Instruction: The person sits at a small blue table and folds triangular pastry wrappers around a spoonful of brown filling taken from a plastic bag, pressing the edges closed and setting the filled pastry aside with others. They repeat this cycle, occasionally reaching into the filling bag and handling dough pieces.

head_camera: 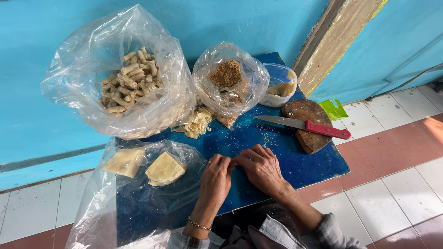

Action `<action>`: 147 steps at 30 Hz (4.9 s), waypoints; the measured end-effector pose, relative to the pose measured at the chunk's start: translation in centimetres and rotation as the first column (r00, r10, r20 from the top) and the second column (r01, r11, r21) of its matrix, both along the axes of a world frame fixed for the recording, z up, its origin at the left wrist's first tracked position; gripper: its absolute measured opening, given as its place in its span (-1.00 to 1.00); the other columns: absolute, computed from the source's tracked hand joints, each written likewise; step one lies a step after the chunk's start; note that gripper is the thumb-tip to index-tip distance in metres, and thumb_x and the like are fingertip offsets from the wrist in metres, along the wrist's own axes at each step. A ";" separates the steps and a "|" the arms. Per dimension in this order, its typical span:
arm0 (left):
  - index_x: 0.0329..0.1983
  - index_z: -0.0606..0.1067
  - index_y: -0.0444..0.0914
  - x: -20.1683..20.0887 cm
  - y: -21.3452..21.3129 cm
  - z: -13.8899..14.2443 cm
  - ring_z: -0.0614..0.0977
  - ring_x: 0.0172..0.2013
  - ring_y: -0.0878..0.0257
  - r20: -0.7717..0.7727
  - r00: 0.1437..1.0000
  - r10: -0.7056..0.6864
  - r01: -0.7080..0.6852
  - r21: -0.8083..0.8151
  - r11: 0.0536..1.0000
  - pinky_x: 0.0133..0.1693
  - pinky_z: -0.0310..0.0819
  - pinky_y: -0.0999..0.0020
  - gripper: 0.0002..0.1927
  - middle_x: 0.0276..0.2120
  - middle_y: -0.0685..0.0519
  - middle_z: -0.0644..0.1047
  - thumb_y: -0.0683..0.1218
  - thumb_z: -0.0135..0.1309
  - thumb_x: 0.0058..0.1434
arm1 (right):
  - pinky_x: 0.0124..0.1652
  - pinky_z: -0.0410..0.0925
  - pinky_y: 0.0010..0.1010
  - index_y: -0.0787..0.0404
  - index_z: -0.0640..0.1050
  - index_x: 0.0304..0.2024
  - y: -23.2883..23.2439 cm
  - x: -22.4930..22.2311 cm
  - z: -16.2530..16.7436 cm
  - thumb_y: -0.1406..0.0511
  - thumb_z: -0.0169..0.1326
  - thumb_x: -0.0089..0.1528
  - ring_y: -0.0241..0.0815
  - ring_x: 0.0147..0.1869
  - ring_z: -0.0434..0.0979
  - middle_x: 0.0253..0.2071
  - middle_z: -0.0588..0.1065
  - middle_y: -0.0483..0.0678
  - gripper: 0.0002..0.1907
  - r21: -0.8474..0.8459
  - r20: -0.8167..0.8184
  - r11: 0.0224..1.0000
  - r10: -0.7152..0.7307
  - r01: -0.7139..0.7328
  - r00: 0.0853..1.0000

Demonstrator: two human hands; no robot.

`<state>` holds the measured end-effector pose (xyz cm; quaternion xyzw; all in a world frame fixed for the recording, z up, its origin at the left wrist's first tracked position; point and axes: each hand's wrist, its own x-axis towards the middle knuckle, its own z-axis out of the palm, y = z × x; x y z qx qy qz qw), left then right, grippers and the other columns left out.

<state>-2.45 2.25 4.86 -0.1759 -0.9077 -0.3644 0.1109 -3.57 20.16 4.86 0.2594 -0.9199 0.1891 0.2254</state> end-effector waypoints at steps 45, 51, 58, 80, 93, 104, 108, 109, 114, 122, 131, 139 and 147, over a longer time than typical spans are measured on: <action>0.05 0.52 -0.22 8.8 -17.4 -1.7 0.60 -0.27 0.22 0.001 0.801 0.598 -0.525 0.480 0.703 -0.27 0.53 0.24 -0.67 -0.16 0.04 0.57 -0.07 0.23 0.25 | -0.19 0.50 -0.22 0.09 0.64 -0.22 -20.6 -0.6 3.8 0.25 0.23 0.20 -0.03 -0.13 0.65 -0.21 0.61 -0.07 -0.87 -0.100 0.149 0.903 0.429 -0.418 0.891; 0.12 0.42 -0.23 7.7 -16.8 -0.9 0.61 -0.29 0.18 0.073 0.711 0.699 -0.685 0.299 0.665 -0.24 0.54 0.21 -0.46 -0.17 0.00 0.56 0.12 0.27 0.20 | -0.25 0.48 -0.32 0.13 0.63 -0.17 -20.6 -3.2 2.6 0.23 0.19 0.24 -0.15 -0.27 0.66 -0.31 0.63 -0.07 -0.84 -0.294 0.438 0.894 0.440 -0.337 0.784; 0.11 0.43 -0.24 7.3 -16.2 -0.9 0.65 -0.31 0.17 0.069 0.704 0.707 -0.693 0.286 0.662 -0.27 0.57 0.19 -0.48 -0.14 -0.01 0.58 0.11 0.24 0.19 | -0.22 0.42 -0.40 0.28 0.60 -0.12 -17.2 -5.7 0.2 0.29 0.14 0.31 -0.30 -0.18 0.56 -0.24 0.57 -0.14 -0.82 -0.833 0.508 0.541 0.665 0.116 0.548; -0.15 0.56 -0.13 7.3 -3.3 0.2 0.52 -0.02 0.17 -0.287 0.957 0.033 -0.093 -0.197 0.976 0.20 0.07 -0.16 -0.83 -0.12 0.16 0.53 -0.06 0.12 0.20 | -0.34 0.46 -0.17 0.15 0.64 -0.17 8.0 -5.7 6.0 0.42 0.06 0.17 0.05 -0.32 0.59 -0.26 0.61 0.02 -0.78 0.158 -0.169 0.983 -0.069 0.096 0.983; -0.13 0.58 -0.17 6.0 -3.0 -0.2 0.50 0.03 0.13 -0.184 0.981 0.055 -0.081 -0.134 0.988 0.20 0.06 -0.19 -0.81 -0.09 0.11 0.52 -0.08 0.14 0.20 | 0.37 -0.62 0.47 -0.18 0.73 -0.02 13.1 -23.9 3.9 -0.38 0.16 -0.02 0.12 0.71 -0.29 0.61 0.06 -0.14 -0.28 0.673 0.273 0.728 -0.408 0.129 0.871; -0.10 0.59 -0.19 6.6 -3.5 -1.3 0.49 0.03 0.09 -0.173 0.985 0.026 -0.050 -0.138 0.989 0.20 0.06 -0.24 -0.80 -0.09 0.06 0.51 -0.07 0.14 0.24 | 0.34 -0.60 0.50 -0.15 0.74 -0.14 14.8 -22.3 2.1 -0.39 0.20 -0.08 0.11 0.68 -0.24 0.56 0.11 -0.10 -0.29 0.671 0.142 0.709 -0.409 0.216 0.902; -0.10 0.58 -0.18 7.1 -3.7 -1.3 0.49 0.04 0.11 -0.193 0.981 0.023 -0.051 -0.141 0.989 0.20 0.07 -0.25 -0.80 -0.08 0.07 0.51 -0.07 0.15 0.23 | 0.30 -0.58 0.50 -0.15 0.73 -0.13 13.8 -21.1 3.2 -0.32 0.26 -0.13 0.11 0.63 -0.18 0.51 0.14 -0.06 -0.32 0.531 0.140 0.823 -0.323 0.205 0.936; -0.10 0.58 -0.18 7.1 -3.8 -1.2 0.49 0.04 0.11 -0.196 0.980 0.021 -0.050 -0.145 0.988 0.20 0.07 -0.25 -0.80 -0.08 0.07 0.51 -0.07 0.15 0.23 | 0.31 -0.52 0.49 -0.10 0.72 -0.14 13.5 -20.5 3.8 -0.27 0.29 -0.08 0.10 0.63 -0.14 0.52 0.15 -0.03 -0.38 0.492 0.103 0.832 -0.348 0.256 0.932; -0.04 0.58 -0.19 7.1 -3.9 -1.2 0.49 0.03 0.15 -0.242 0.970 0.007 -0.044 -0.147 0.988 0.19 0.10 -0.22 -0.74 -0.04 0.08 0.52 -0.09 0.15 0.21 | 0.38 0.01 0.13 -0.17 0.61 0.02 9.8 -11.6 5.7 0.15 0.27 0.14 -0.10 0.50 0.20 0.30 0.40 -0.17 -0.63 0.053 0.079 0.996 -0.077 0.073 0.994; -0.08 0.56 -0.18 7.2 -4.0 -1.7 0.51 0.04 0.17 -0.249 0.968 0.029 -0.069 -0.152 0.986 0.23 0.07 -0.21 -0.79 -0.07 0.12 0.54 -0.09 0.15 0.22 | 0.40 -0.31 0.36 -0.31 0.54 0.23 -1.1 1.3 0.3 0.38 0.16 0.15 0.09 0.59 0.00 0.52 0.12 -0.07 -0.37 0.116 0.282 0.941 0.275 -0.317 0.919; -0.10 0.58 -0.18 7.6 -4.2 -2.2 0.51 0.04 0.15 -0.251 0.968 0.016 -0.056 -0.151 0.987 0.24 0.02 -0.25 -0.78 -0.09 0.12 0.55 -0.09 0.17 0.19 | 0.42 -0.24 0.40 -0.16 0.44 0.29 -0.3 1.5 0.6 0.31 0.13 0.16 0.00 0.63 -0.10 0.57 0.04 -0.14 -0.39 0.526 0.050 0.838 0.142 -0.147 0.989; -0.11 0.58 -0.17 8.0 -4.3 -1.7 0.52 0.04 0.17 -0.239 0.970 0.035 -0.070 -0.137 0.988 0.25 0.03 -0.23 -0.81 -0.08 0.13 0.56 -0.11 0.17 0.19 | 0.38 -0.22 0.40 -0.19 0.49 0.24 -1.0 1.7 1.0 0.36 0.12 0.15 0.06 0.59 -0.08 0.54 0.07 -0.09 -0.40 0.418 0.011 0.878 0.254 -0.235 0.967; -0.11 0.57 -0.17 7.7 -4.6 -1.6 0.52 0.04 0.18 -0.244 0.969 0.033 -0.066 -0.129 0.989 0.25 0.05 -0.22 -0.80 -0.08 0.15 0.55 -0.12 0.16 0.19 | 0.35 -0.17 0.38 -0.15 0.57 0.19 -1.3 2.9 1.9 0.45 0.12 -0.01 0.11 0.53 0.08 0.47 0.17 -0.04 -0.29 0.379 0.060 0.899 0.215 -0.222 0.975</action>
